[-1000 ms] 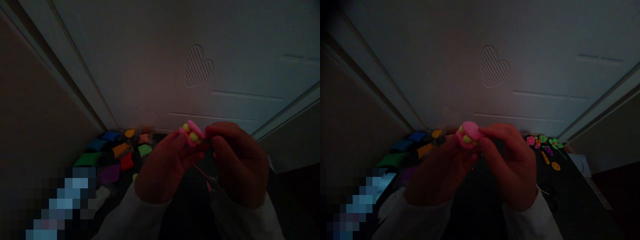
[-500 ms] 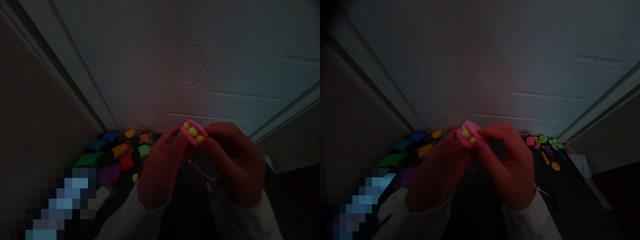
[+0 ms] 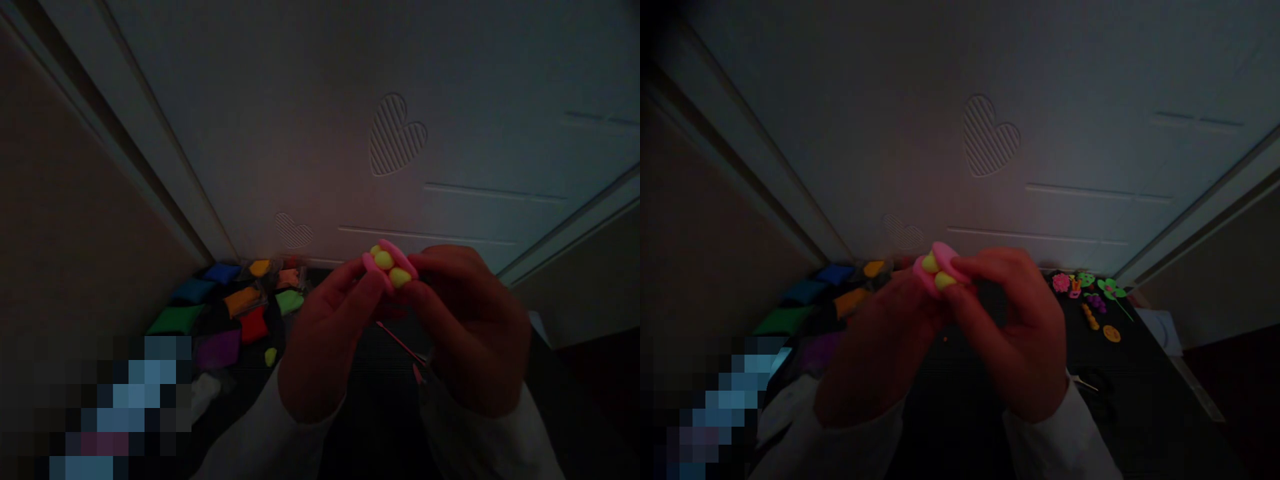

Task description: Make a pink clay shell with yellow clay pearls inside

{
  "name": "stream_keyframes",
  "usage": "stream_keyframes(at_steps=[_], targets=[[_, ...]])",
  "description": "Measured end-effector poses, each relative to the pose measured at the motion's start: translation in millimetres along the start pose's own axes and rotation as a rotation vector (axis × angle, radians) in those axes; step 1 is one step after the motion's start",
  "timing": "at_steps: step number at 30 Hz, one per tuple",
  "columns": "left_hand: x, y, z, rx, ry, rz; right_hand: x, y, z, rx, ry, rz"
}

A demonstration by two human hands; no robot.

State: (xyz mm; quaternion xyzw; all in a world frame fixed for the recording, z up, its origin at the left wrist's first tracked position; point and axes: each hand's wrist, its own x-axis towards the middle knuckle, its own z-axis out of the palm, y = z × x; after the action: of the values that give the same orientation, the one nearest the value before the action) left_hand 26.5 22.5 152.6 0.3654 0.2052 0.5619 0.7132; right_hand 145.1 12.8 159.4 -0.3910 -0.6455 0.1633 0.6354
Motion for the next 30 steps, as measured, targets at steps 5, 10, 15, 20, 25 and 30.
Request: stream_keyframes(at_steps=[5,10,15,20,25,30], targets=[[-2.1,-1.0,1.3,-0.072,-0.046,-0.004,1.3,1.3,1.2,0.081,-0.025,0.003],[-0.1,-5.3,1.7,-0.281,-0.108,-0.065,0.1,1.7,4.2,0.176,-0.045,0.153],[2.2,-4.1,2.1,-0.436,-0.072,-0.174,0.1,8.9,6.2,0.344,-0.074,0.263],[3.4,-2.7,0.5,-0.510,-0.050,-0.212,0.9,12.5,5.9,0.365,-0.082,0.286],[2.4,0.0,1.5,-0.519,-0.017,-0.251,-1.1,11.8,6.2,0.138,-0.116,0.151],[0.2,1.7,-0.3,-0.314,-0.075,-0.076,-3.5,12.5,6.0,-0.004,-0.208,-0.021]])
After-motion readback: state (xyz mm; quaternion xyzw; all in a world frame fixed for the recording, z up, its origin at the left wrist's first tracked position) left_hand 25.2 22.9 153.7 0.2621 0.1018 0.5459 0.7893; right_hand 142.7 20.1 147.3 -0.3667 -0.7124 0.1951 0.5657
